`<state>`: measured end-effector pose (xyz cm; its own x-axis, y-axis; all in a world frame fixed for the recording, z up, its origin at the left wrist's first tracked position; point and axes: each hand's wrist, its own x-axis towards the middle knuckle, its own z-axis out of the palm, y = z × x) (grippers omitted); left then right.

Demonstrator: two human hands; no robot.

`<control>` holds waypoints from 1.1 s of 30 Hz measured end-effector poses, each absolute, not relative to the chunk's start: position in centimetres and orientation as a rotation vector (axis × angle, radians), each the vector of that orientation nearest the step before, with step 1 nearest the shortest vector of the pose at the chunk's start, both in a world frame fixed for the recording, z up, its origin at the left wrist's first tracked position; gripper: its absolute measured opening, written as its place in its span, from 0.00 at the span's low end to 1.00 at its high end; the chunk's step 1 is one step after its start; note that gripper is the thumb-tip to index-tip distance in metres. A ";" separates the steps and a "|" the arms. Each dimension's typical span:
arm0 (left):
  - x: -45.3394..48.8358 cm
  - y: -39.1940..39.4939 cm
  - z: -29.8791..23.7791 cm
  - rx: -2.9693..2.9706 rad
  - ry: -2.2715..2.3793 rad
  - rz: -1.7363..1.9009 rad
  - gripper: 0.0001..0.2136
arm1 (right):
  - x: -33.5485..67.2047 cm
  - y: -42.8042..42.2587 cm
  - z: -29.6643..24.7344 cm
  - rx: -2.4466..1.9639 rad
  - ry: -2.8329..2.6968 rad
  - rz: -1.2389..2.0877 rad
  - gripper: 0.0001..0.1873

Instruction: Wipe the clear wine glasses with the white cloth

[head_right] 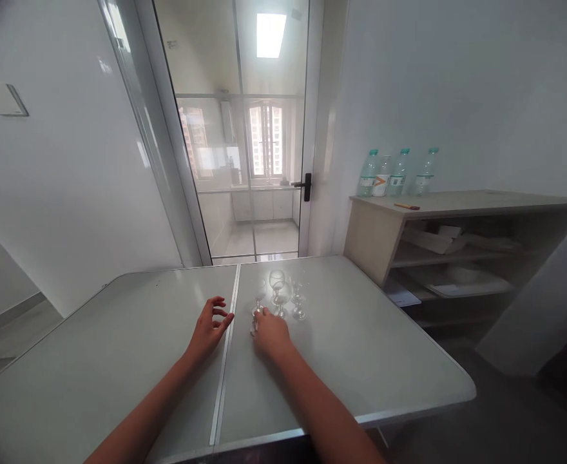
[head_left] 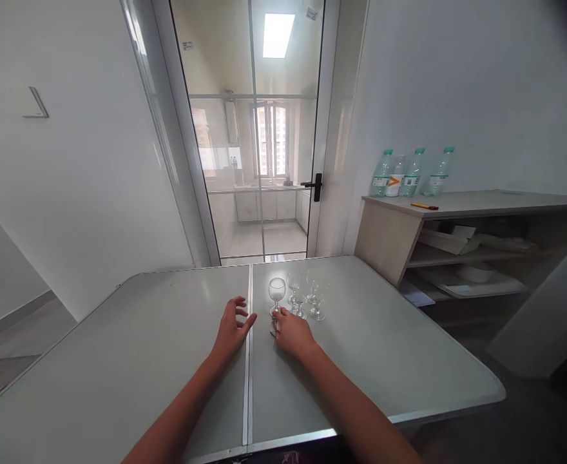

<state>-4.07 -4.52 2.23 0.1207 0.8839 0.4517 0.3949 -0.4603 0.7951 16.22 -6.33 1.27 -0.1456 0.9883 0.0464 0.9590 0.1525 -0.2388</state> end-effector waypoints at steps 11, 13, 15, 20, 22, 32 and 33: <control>-4.1 -4.5 2.2 1.915 1.263 1.273 0.19 | 16.7 -5.2 0.6 -1.978 -2.130 0.185 0.30; -4.1 -4.4 2.0 1.909 1.264 1.270 0.19 | 16.9 -5.1 0.6 -1.983 -2.123 0.189 0.30; -4.1 -4.4 2.0 1.906 1.262 1.265 0.19 | 17.0 -5.0 0.6 -1.981 -2.123 0.185 0.29; -4.1 -4.5 2.1 1.911 1.260 1.246 0.18 | 17.1 -4.9 0.8 -1.972 -2.127 0.180 0.28; -4.0 -4.5 2.2 1.917 1.262 1.238 0.18 | 17.1 -5.0 0.8 -1.978 -2.122 0.178 0.28; -4.0 -4.6 2.2 1.912 1.284 1.214 0.17 | 17.0 -5.6 0.8 -2.005 -2.090 0.188 0.24; -4.1 -4.6 2.2 1.913 1.281 1.216 0.17 | 17.0 -5.6 0.8 -2.007 -2.086 0.190 0.23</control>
